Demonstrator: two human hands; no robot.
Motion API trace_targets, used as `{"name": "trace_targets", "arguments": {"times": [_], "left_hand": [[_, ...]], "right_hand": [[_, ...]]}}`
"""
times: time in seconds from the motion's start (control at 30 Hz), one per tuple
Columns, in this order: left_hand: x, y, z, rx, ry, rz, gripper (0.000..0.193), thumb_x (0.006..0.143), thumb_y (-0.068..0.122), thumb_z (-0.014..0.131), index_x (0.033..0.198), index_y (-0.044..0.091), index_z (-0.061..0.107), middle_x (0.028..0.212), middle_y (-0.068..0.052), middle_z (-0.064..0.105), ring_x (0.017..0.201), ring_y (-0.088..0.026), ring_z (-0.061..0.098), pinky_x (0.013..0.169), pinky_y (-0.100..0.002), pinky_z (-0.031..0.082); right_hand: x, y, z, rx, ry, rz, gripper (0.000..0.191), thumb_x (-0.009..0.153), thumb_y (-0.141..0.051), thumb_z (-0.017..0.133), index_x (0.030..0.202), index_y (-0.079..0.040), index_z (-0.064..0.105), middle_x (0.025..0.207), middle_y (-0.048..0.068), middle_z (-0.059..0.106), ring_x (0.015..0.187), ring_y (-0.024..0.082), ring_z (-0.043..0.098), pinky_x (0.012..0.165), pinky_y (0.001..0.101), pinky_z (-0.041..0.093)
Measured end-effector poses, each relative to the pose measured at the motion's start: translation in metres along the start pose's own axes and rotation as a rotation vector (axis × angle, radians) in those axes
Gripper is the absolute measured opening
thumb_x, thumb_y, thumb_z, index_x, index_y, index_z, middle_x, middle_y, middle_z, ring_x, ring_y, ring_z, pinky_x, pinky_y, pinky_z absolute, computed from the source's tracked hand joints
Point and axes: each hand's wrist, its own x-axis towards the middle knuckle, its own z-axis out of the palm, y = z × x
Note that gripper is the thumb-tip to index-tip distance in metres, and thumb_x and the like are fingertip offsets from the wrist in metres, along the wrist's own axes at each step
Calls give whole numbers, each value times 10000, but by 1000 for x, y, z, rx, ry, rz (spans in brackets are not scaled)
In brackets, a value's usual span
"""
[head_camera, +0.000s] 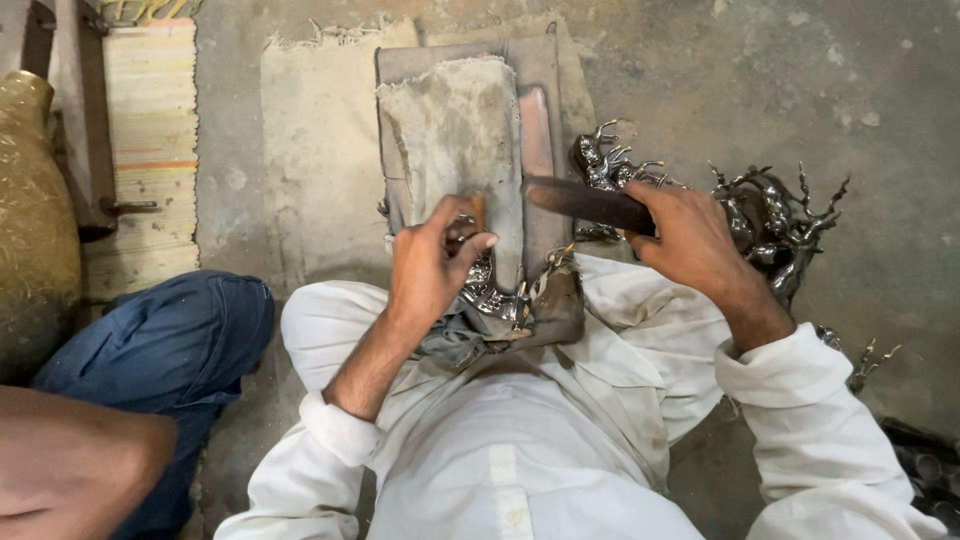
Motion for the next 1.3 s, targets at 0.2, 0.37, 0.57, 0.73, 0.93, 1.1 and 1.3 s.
{"name": "trace_targets", "arguments": {"times": [0.2, 0.37, 0.57, 0.73, 0.93, 1.1, 1.3], "left_hand": [[6, 4, 3, 221, -151, 149, 377, 902, 217, 789, 1196, 55, 617, 788, -175, 751, 742, -399, 726, 626, -455, 563], [4, 3, 6, 294, -161, 203, 371, 921, 241, 758, 1182, 33, 596, 806, -188, 740, 715, -417, 710, 616, -492, 553], [2, 2, 9, 377, -196, 154, 316, 953, 238, 742, 1165, 52, 600, 714, -201, 704, 664, -425, 686, 593, -518, 524], [2, 3, 11, 345, -164, 196, 338, 933, 229, 742, 1178, 48, 595, 742, -201, 711, 638, -418, 686, 568, -512, 525], [2, 1, 13, 379, -177, 163, 316, 949, 242, 745, 1167, 61, 606, 682, -210, 688, 667, -429, 682, 589, -515, 515], [3, 0, 13, 359, -191, 161, 318, 948, 248, 747, 1142, 45, 598, 701, -197, 688, 649, -421, 684, 569, -503, 516], [4, 1, 13, 372, -185, 157, 315, 953, 240, 741, 1173, 53, 615, 668, -201, 673, 645, -428, 676, 584, -511, 517]], "right_hand": [[2, 0, 17, 7, -56, 128, 300, 819, -231, 810, 1035, -81, 666, 831, 149, 695, 809, 406, 671, 692, 520, 480], [3, -7, 21, 66, 89, 112, 333, 790, -186, 806, 1075, -81, 669, 828, 166, 668, 789, 401, 652, 678, 519, 470], [3, -10, 15, 36, 287, -40, 324, 789, -114, 768, 1091, -67, 663, 961, 147, 704, 908, 382, 658, 758, 488, 489], [6, -6, 15, 67, 199, 12, 335, 771, -65, 773, 1090, -65, 671, 974, 141, 695, 942, 365, 658, 781, 478, 501], [9, -3, 12, 10, 153, -11, 336, 744, -27, 753, 1069, -81, 688, 968, 129, 696, 970, 376, 650, 789, 483, 495], [10, -5, 7, -81, 198, -149, 430, 671, 4, 720, 1095, -55, 689, 1010, 133, 712, 970, 385, 645, 810, 481, 498], [9, -6, 7, 189, 203, 73, 292, 866, -91, 789, 1133, -58, 676, 993, 152, 677, 930, 366, 648, 796, 454, 494]]}}
